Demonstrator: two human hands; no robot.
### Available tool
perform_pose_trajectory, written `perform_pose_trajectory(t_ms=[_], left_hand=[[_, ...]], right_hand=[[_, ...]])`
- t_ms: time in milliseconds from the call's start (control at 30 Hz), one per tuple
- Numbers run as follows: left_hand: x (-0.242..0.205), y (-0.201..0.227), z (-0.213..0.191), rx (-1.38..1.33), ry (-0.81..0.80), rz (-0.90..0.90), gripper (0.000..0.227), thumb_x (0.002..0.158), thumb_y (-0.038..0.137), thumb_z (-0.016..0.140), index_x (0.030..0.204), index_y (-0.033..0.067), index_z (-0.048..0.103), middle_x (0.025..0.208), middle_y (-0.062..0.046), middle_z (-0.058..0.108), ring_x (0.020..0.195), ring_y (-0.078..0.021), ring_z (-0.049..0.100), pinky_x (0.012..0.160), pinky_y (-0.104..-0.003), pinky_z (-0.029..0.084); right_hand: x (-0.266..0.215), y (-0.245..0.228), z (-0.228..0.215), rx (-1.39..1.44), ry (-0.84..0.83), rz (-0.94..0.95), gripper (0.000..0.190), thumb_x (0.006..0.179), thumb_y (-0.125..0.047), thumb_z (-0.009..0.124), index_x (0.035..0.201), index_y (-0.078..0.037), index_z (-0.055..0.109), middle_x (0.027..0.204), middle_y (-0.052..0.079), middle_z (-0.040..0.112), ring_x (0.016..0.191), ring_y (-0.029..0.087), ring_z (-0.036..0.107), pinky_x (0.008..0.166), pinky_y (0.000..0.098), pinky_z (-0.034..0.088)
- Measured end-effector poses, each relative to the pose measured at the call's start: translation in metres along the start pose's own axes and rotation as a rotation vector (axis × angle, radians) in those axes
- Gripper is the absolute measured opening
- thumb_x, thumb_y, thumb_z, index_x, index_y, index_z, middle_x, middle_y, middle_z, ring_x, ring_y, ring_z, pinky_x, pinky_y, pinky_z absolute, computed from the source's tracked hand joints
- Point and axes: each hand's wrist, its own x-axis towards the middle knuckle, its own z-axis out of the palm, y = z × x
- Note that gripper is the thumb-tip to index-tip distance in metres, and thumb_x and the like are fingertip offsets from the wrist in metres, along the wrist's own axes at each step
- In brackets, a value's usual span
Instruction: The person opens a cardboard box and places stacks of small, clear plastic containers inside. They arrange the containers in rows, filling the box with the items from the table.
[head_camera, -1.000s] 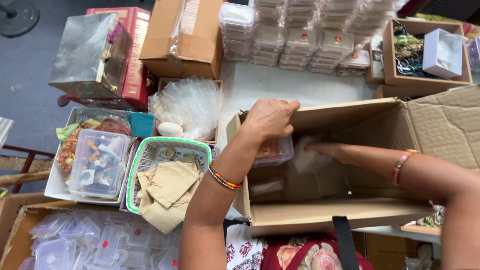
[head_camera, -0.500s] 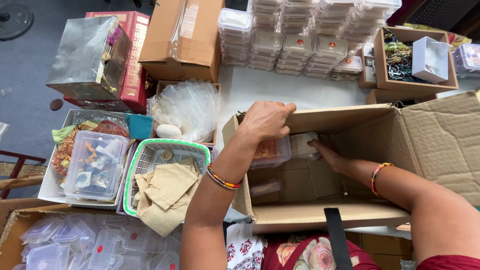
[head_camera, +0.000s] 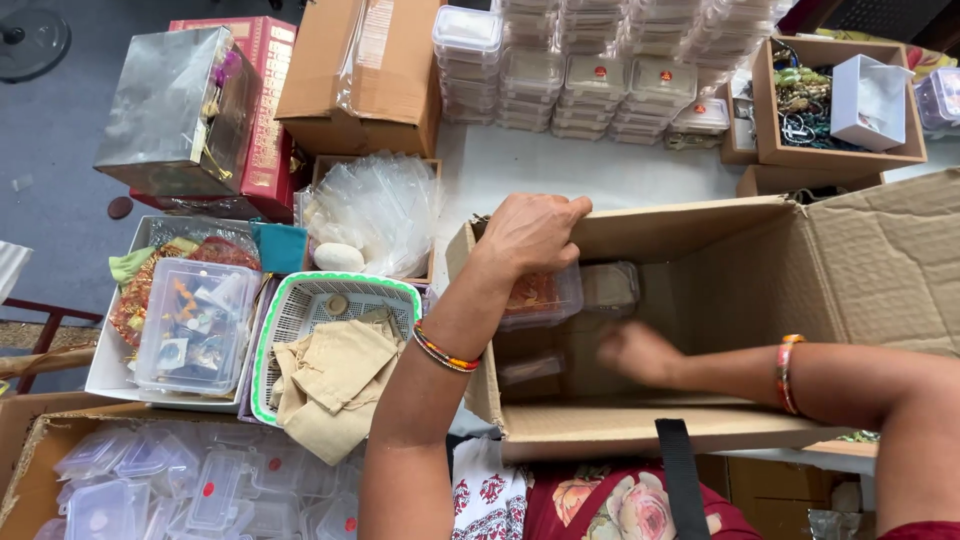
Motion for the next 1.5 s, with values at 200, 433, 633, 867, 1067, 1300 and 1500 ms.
perform_pose_trajectory(t_ms=[200,433,633,867,1067,1300,1500], left_hand=[[0.005,0.001,0.002,0.030,-0.024,-0.020,0.034,0.073,0.020,0.069,0.105,0.0098,0.063,0.089,-0.012,0.074,0.084,-0.0347,0.071,0.070,-0.048,0.057],[0.004,0.004,-0.002,0.004,-0.049,-0.040,0.034,0.072,0.018,0.068,0.105,0.0096,0.063,0.089,-0.009,0.074,0.084,-0.0322,0.072,0.070,-0.047,0.057],[0.001,0.004,-0.003,0.023,-0.049,-0.038,0.035,0.073,0.018,0.068,0.106,0.0104,0.063,0.089,-0.009,0.074,0.085,-0.0317,0.072,0.070,-0.046,0.057],[-0.002,0.002,-0.001,0.040,0.011,0.004,0.034,0.074,0.023,0.069,0.106,0.0119,0.064,0.092,-0.011,0.074,0.088,-0.0339,0.071,0.071,-0.048,0.057],[0.004,-0.003,0.007,0.065,-0.013,0.009,0.037,0.074,0.027,0.071,0.107,0.0119,0.063,0.094,-0.013,0.074,0.091,-0.0349,0.071,0.073,-0.048,0.057],[0.006,-0.004,-0.001,0.060,-0.080,0.005,0.040,0.075,0.031,0.071,0.110,0.0133,0.063,0.093,-0.012,0.073,0.090,-0.0345,0.071,0.073,-0.049,0.057],[0.004,-0.009,0.005,0.010,-0.054,0.021,0.040,0.073,0.031,0.073,0.107,0.0117,0.063,0.092,-0.011,0.072,0.088,-0.0338,0.071,0.072,-0.048,0.056]], right_hand=[[0.033,-0.081,0.027,-0.623,-0.367,-1.052,0.033,0.087,-0.023,0.055,0.116,-0.007,0.055,0.107,0.019,0.063,0.090,0.033,0.068,0.066,0.0441,0.059],[0.035,-0.063,0.053,-0.664,-0.469,-1.203,0.023,0.100,-0.019,0.053,0.120,-0.006,0.054,0.104,0.015,0.061,0.086,0.030,0.067,0.061,0.0414,0.058],[0.033,-0.027,0.114,-0.601,-0.207,-1.217,0.049,0.086,-0.022,0.058,0.131,-0.003,0.062,0.121,0.026,0.063,0.081,0.031,0.070,0.055,0.0386,0.060],[0.043,-0.031,0.121,-0.702,-0.506,-0.851,0.034,0.089,-0.017,0.060,0.116,-0.001,0.073,0.108,0.024,0.072,0.081,0.031,0.072,0.060,0.0402,0.059],[0.076,-0.169,-0.118,-0.207,-1.123,-0.509,0.032,0.090,-0.022,0.066,0.118,-0.011,0.076,0.082,0.012,0.075,0.070,0.022,0.071,0.067,0.0388,0.059],[0.239,-0.085,-0.299,-0.206,-0.108,-0.056,0.040,0.086,-0.032,0.079,0.121,-0.014,0.074,0.099,0.006,0.079,0.079,0.015,0.074,0.074,0.0338,0.059],[0.318,0.087,-0.290,0.798,0.630,0.575,0.052,0.081,-0.026,0.080,0.129,-0.010,0.065,0.113,0.008,0.069,0.094,0.023,0.066,0.074,0.0428,0.054]])
